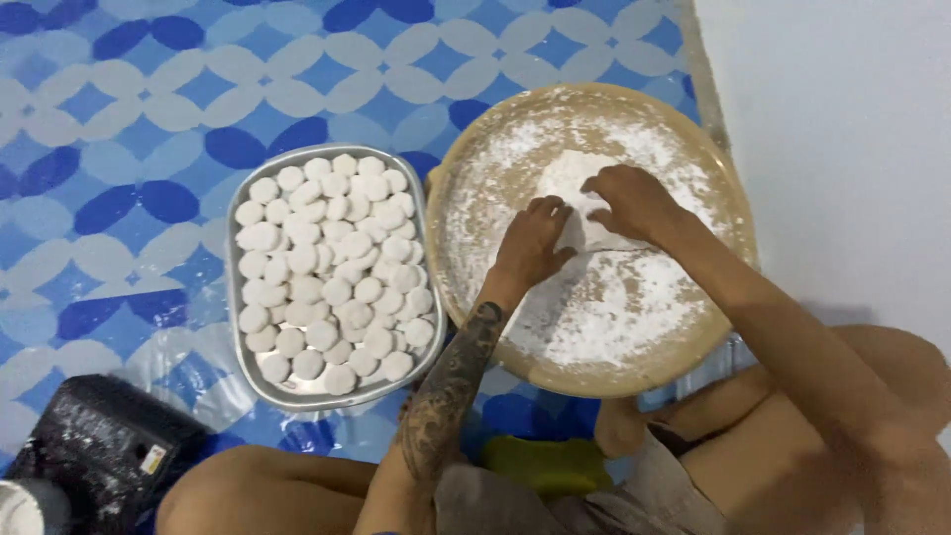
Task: Pinching off small pieces of dough, rolling them into balls, and placing them into a metal tray.
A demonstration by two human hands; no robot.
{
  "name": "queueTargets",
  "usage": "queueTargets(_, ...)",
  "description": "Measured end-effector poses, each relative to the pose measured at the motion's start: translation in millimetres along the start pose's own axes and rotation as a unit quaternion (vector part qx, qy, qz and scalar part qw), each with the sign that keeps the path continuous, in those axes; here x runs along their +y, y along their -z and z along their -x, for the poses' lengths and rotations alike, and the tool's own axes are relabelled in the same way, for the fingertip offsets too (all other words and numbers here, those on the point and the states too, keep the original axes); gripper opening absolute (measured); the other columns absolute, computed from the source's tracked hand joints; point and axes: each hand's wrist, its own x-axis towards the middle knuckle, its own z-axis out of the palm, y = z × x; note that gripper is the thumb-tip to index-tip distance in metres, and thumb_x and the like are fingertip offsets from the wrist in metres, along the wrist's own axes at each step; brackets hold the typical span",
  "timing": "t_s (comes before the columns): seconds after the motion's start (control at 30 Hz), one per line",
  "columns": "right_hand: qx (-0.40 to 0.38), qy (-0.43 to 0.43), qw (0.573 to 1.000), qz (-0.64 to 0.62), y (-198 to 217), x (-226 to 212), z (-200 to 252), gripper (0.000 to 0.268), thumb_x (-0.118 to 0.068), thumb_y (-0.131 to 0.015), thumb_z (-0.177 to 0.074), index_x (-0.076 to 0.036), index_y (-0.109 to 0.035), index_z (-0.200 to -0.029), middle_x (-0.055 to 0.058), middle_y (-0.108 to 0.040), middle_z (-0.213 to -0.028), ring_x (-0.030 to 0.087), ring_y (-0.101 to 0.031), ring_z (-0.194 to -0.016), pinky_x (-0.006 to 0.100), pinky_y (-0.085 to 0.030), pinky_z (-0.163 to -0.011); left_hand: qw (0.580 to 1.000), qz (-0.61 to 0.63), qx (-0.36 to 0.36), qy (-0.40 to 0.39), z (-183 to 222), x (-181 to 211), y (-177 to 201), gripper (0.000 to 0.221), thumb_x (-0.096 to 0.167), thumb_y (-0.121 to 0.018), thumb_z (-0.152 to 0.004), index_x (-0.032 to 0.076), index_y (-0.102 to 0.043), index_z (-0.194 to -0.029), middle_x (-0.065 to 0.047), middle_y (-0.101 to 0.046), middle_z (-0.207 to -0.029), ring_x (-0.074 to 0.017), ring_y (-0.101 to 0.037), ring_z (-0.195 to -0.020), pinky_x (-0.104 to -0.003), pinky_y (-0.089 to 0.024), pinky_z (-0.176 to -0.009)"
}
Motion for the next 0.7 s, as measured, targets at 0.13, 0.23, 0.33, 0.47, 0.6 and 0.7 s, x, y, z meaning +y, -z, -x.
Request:
queueTargets(0.13,-0.051,-0.023,0.998,-0.011,3,3,35,0.063,-0.034,-0.083,-0.080,-0.014,-0.064,-0.137,0.016,-0.068,-0.126,0.038,-0.060,-0.128,0.054,-0.052,-0.103,1.000,-0.019,0.001,-0.002,-17,8,-26,0.075,0.039,-0.084,-0.077,0.006,-0.056,-0.139,-0.016,-0.055,-0.136,-0.0370,-0.051,-0.134,-0.049,-0.053,-0.102)
queueTargets(0.23,-0.041,-0.005,0.999,-0.019,-15,-2,41,0.074,-0.044,-0.082,-0.079,-0.018,-0.058,-0.144,0.014,-0.058,-0.144,0.034,-0.051,-0.140,0.054,-0.045,-0.109,0.993,-0.101,0.052,-0.014,-6,15,-14,0.070,0.037,-0.086,-0.077,0.001,-0.060,-0.131,-0.014,-0.054,-0.124,-0.0338,-0.058,-0.121,-0.041,-0.058,-0.091)
queueTargets(0.33,-0.005,0.049,0.999,0.003,-30,-7,34,0.068,-0.038,-0.083,-0.080,-0.014,-0.059,-0.140,0.015,-0.060,-0.141,0.037,-0.054,-0.134,0.053,-0.047,-0.104,0.988,-0.138,0.063,-0.033,0,17,-19,0.060,0.034,-0.084,-0.079,0.002,-0.061,-0.124,-0.012,-0.055,-0.115,-0.0301,-0.063,-0.109,-0.037,-0.060,-0.087)
queueTargets(0.47,0.032,0.084,0.994,0.057,-46,3,27,0.050,-0.026,-0.078,-0.084,-0.009,-0.066,-0.129,0.014,-0.067,-0.127,0.036,-0.062,-0.120,0.048,-0.050,-0.099,0.973,-0.204,0.085,-0.063,-8,14,-38,0.057,0.040,-0.081,-0.081,0.002,-0.061,-0.119,-0.011,-0.055,-0.107,-0.0273,-0.065,-0.101,-0.033,-0.060,-0.083)
queueTargets(0.6,0.031,0.094,0.993,0.062,-35,-2,26,0.042,-0.024,-0.077,-0.082,-0.008,-0.072,-0.120,0.013,-0.071,-0.119,0.035,-0.066,-0.111,0.046,-0.051,-0.095,0.948,-0.274,0.104,-0.121,-25,-8,-77,0.053,0.045,-0.080,-0.079,0.001,-0.065,-0.104,-0.011,-0.058,-0.095,-0.0265,-0.065,-0.090,-0.033,-0.056,-0.084)
queueTargets(0.7,0.053,0.085,0.992,0.071,-35,-5,24,0.038,-0.027,-0.078,-0.080,-0.010,-0.075,-0.114,0.011,-0.073,-0.113,0.032,-0.067,-0.105,0.045,-0.051,-0.091,0.939,-0.281,0.130,-0.150,-28,-16,-87,0.044,0.037,-0.081,-0.076,0.000,-0.067,-0.094,-0.014,-0.059,-0.084,-0.0280,-0.062,-0.081,-0.037,-0.054,-0.080)
